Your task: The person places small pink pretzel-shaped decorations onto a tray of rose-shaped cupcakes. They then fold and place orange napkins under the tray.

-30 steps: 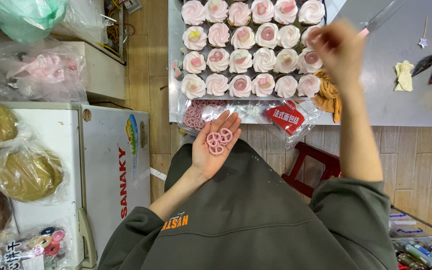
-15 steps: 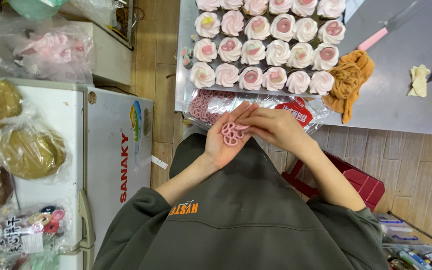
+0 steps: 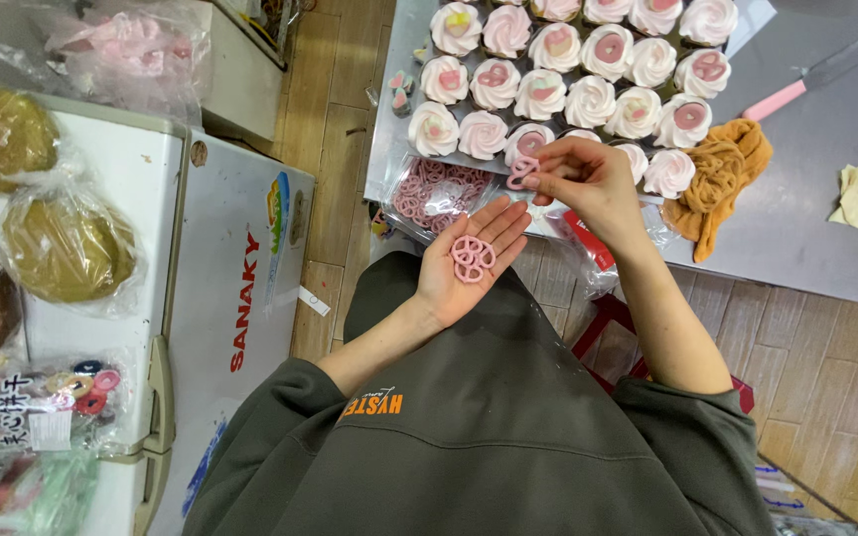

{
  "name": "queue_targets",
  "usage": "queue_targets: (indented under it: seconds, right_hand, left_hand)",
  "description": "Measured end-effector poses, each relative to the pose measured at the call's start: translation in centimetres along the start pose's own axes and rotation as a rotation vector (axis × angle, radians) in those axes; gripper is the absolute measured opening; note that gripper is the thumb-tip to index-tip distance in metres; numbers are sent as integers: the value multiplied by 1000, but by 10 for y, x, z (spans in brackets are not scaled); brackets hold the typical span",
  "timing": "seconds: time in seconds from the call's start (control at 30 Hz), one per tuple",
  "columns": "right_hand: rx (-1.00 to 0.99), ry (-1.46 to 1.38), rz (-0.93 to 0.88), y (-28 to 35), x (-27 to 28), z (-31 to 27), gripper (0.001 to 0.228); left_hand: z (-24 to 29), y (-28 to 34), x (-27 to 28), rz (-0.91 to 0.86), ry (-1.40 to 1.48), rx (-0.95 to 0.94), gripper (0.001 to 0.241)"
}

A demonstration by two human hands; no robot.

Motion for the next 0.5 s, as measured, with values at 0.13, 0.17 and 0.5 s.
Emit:
queue_targets:
  seconds: [0.13,0.17,0.5]
  right_hand:
    - [8,9,-26,-10,-4,-8,32]
    - [7,-4,-36,-12,-7,-9,35]
    - [-12,45,-122,-31,-13,-9,32]
  left_hand:
    - [3,1,0,-43,4,-21,54]
    - [3,1,2,-39,12,-24,54]
    - [10,1,10,-71,34,-48,54]
Point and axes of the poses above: each hand's wrist, its own y-axis away from the middle knuckle, its own x-axis out of the back of the hand, z = x × y, the point moved 5 cm from there along -y, towards the middle knuckle, and after that the axes turned 6 degrees about -z, right-handed, at the moved point
